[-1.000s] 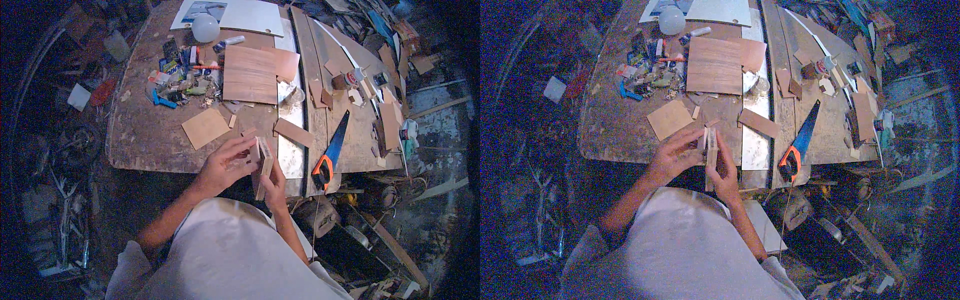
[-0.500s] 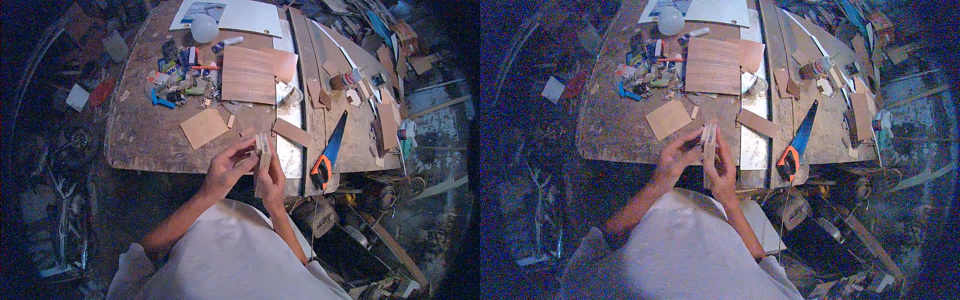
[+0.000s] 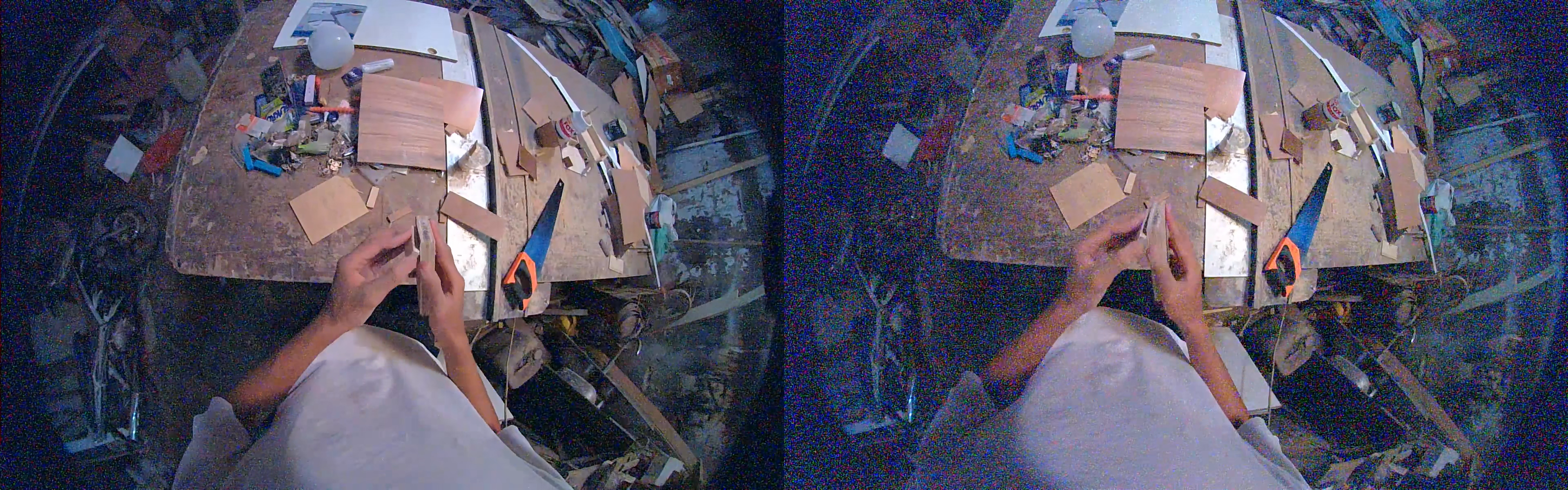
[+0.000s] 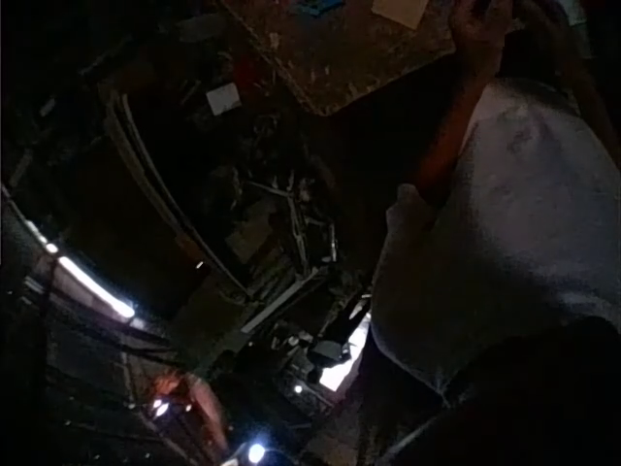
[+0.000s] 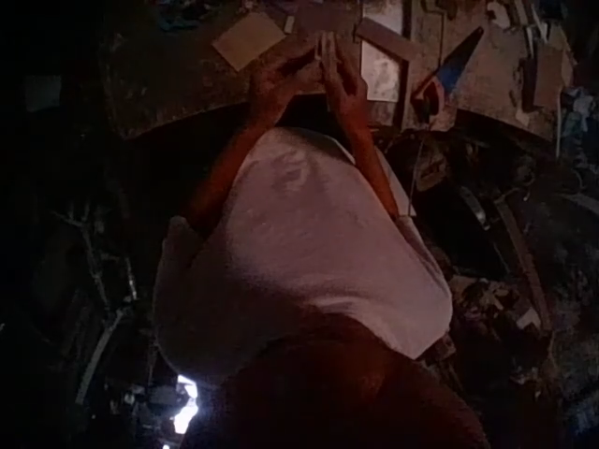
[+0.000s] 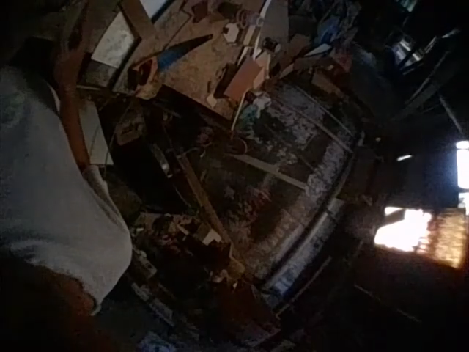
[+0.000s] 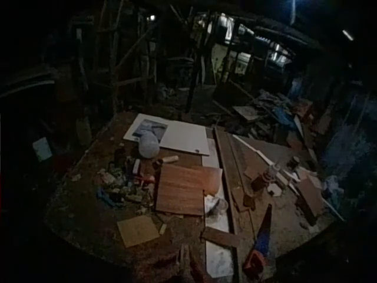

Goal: Sawing a piece of wood and sanding wood scraps in a workshop.

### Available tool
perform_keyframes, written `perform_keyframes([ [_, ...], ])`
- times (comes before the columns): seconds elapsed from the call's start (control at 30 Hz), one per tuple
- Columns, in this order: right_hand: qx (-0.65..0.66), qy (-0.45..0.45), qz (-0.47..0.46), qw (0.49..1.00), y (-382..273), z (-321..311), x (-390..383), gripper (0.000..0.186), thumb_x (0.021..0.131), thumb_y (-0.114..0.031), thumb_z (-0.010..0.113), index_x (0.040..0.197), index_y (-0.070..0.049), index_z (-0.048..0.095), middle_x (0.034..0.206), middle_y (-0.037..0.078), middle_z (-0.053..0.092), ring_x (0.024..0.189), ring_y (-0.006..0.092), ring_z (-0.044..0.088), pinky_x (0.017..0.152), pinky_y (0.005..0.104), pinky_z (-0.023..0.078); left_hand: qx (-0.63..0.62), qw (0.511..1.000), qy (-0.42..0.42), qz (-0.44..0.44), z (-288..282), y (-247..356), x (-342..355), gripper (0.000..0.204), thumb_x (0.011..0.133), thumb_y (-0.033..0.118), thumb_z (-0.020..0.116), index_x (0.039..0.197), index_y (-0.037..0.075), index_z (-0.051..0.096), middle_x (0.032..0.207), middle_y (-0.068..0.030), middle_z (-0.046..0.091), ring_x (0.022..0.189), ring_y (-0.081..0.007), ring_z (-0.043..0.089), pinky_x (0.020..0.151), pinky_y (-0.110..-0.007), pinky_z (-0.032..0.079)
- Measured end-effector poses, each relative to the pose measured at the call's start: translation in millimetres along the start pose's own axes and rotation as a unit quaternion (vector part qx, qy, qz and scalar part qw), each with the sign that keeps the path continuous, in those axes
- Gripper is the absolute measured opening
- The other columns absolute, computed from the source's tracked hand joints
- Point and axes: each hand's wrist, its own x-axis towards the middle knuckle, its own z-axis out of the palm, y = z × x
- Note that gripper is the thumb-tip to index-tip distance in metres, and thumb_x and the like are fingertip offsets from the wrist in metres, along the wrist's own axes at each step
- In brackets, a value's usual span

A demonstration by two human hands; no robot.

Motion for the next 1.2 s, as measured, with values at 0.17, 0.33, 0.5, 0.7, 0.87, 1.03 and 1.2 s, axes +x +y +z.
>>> perform_keyframes([
  [0.17,-0.048,-0.028,-0.068,0.996,-18.9,0.3,-4.5,0.063,0.094,-0.015,0.061,0.151,-0.007,0.037,0.152,0.012,0.04,0.134,0.0226,0.045,0.109,0.0343,0.037,0.051,0.997,-0.012,0.05,-7.3,-5.2,2.5,0.043,0.093,0.015,0.068,0.13,-0.004,0.057,0.135,-0.0134,0.053,0.124,-0.0191,0.053,0.104,-0.032,0.044],
  [0.33,-0.095,-0.029,-0.121,0.988,-27.0,-4.0,-4.8,0.064,0.092,-0.015,0.063,0.15,-0.006,0.038,0.146,0.012,0.044,0.132,0.0231,0.045,0.11,0.0345,0.036,0.059,0.996,-0.025,0.069,0.5,5.6,0.2,0.042,0.091,0.014,0.071,0.128,-0.003,0.06,0.136,-0.0149,0.052,0.127,-0.0217,0.051,0.106,-0.034,0.042],
  [0.5,-0.101,-0.044,-0.147,0.983,-31.9,-4.2,-11.3,0.064,0.092,-0.014,0.064,0.15,-0.006,0.038,0.146,0.012,0.044,0.132,0.0224,0.045,0.109,0.0348,0.036,0.075,0.993,-0.039,0.076,-7.4,0.0,7.7,0.044,0.088,0.012,0.074,0.127,-0.002,0.062,0.137,-0.0155,0.052,0.13,-0.0226,0.048,0.109,-0.035,0.039],
  [0.7,-0.061,-0.012,-0.057,0.996,-34.0,-6.2,-0.7,0.061,0.094,-0.015,0.061,0.15,-0.004,0.039,0.145,0.014,0.046,0.133,0.0243,0.045,0.111,0.036,0.035,0.144,0.98,-0.059,0.122,2.2,16.3,3.6,0.045,0.087,0.012,0.074,0.128,-0.001,0.062,0.138,-0.0165,0.052,0.129,-0.0234,0.05,0.109,-0.036,0.039],
  [0.87,-0.11,-0.047,-0.132,0.984,-31.6,-5.5,-7.4,0.062,0.093,-0.016,0.06,0.15,-0.004,0.038,0.145,0.015,0.045,0.134,0.0262,0.044,0.112,0.0366,0.033,0.081,0.993,-0.019,0.08,-8.5,0.8,7.5,0.047,0.086,0.014,0.075,0.127,-0.002,0.062,0.137,-0.0173,0.053,0.128,-0.0242,0.051,0.108,-0.037,0.04],
  [1.03,-0.058,-0.031,-0.047,0.997,-18.8,-10.7,9.8,0.06,0.095,-0.017,0.06,0.149,-0.003,0.038,0.143,0.014,0.046,0.133,0.0272,0.044,0.112,0.036,0.033,0.158,0.982,-0.035,0.096,-9.4,0.7,9.9,0.048,0.087,0.022,0.075,0.127,-0.002,0.062,0.136,-0.017,0.054,0.127,-0.0244,0.051,0.106,-0.036,0.043],
  [1.2,-0.137,-0.033,-0.123,0.982,-27.8,-3.4,10.9,0.056,0.099,-0.018,0.056,0.149,-0.002,0.038,0.149,0.017,0.043,0.138,0.0266,0.04,0.114,0.0366,0.03,0.122,0.99,-0.033,0.07,-9.9,3.9,13.2,0.048,0.088,0.024,0.074,0.126,-0.003,0.062,0.135,-0.0162,0.055,0.127,-0.0239,0.051,0.106,-0.035,0.043],
])
